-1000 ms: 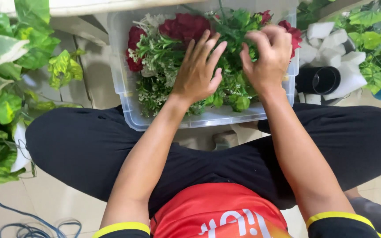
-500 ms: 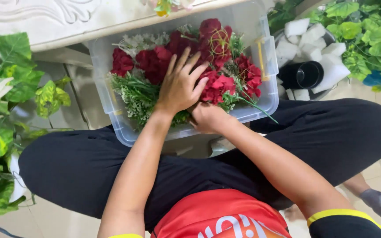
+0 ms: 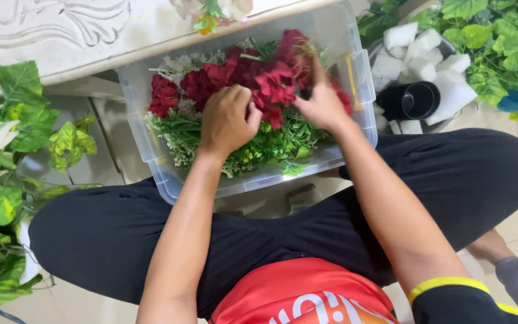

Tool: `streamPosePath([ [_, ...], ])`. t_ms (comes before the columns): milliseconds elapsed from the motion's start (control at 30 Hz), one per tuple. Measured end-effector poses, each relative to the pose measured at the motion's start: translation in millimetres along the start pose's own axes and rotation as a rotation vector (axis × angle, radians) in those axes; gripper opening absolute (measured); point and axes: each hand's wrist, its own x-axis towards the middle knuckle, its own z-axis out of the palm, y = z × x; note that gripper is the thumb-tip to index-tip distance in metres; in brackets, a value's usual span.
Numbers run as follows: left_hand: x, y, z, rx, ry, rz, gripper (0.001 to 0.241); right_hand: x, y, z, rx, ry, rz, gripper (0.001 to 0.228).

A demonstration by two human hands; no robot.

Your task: The person is selecting artificial flowers from a storage bin and arranging them on a small table to create a bouquet.

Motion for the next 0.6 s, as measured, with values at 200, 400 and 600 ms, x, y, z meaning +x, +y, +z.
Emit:
streamPosePath([
  [200, 37, 18, -70, 0.006, 0.158, -0.138, 0.016, 7, 31, 59, -0.141, 0.123, -0.484, 0.062],
  [400, 37, 29, -40, -0.014, 0.007, -0.022, 0.038, -4, 61, 122, -0.269, -0.201, -0.781, 0.030],
  [600, -2, 4, -20, 0.129, -0.352, -0.303, 0.040, -28, -30, 43, -0.314, -0.391, -0.691, 0.039],
])
